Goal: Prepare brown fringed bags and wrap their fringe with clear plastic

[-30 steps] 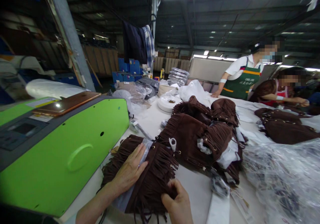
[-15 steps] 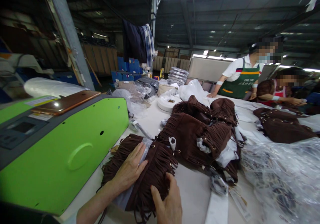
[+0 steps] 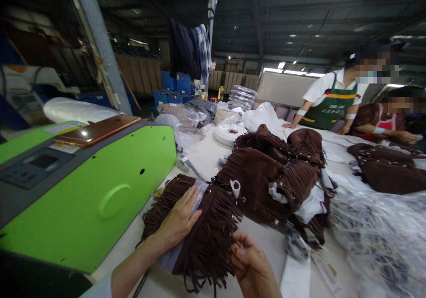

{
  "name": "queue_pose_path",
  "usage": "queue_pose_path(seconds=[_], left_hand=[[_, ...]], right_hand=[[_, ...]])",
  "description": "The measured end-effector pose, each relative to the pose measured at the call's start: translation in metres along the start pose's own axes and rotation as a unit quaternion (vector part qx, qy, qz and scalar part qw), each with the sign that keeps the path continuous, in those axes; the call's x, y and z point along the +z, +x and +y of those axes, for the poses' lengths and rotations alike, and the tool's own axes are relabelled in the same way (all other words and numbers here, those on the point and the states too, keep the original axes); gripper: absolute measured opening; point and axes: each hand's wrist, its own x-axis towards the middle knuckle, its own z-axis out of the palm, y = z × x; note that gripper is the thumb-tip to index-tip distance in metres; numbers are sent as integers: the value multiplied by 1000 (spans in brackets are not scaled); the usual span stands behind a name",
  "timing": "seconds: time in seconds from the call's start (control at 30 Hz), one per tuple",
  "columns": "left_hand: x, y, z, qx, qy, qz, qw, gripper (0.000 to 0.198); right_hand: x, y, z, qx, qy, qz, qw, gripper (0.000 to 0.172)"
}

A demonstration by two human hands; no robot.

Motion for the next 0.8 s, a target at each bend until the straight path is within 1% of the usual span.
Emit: queue_pose_path(seconds=[0.07,0.1,0.17,0.2,0.27,0.33,0.37,0.4,0.53,0.6,0.67,0.73,0.8], left_hand=[[0,0,1,-2,0,1,1000,55],[0,0,1,-2,0,2,1000,55],[0,-1,1,-1,0,5,1000,56],[0,-1,1,2,-1,7,1000,56],[1,-1,0,7,-2,10,1000,56],[2,-1,-2,11,-1,13,1000,55],[3,-1,-2,12,0,14,1000,55],[3,-2,-3,13,0,15,1000,54],[5,-2,-4,17,1,20,1000,54],[5,-2,-4,17,1,22,1000,54],[5,-1,-4,16,1,25,1000,54],[5,-1,-4,16,2,26,1000,54],[5,-1,-4,17,3,26,1000,53]], right_hand=[[-15,4,9,3,-9,20,1000,35],[-22,6,15,-8,-37,41,998,36],[-32,10,27,-64,-132,94,985,38],[-35,11,32,-103,-191,120,969,38],[-35,12,37,-189,-295,164,922,36],[-34,15,37,-260,-362,190,875,35],[-34,16,36,-278,-381,192,861,35],[-34,18,34,-284,-389,188,856,35],[-38,23,27,-238,-390,154,876,38],[-35,24,28,-223,-398,136,879,40],[-28,23,31,-210,-403,104,885,38],[-19,24,35,-207,-383,82,897,34],[-11,25,38,-213,-351,102,906,27]])
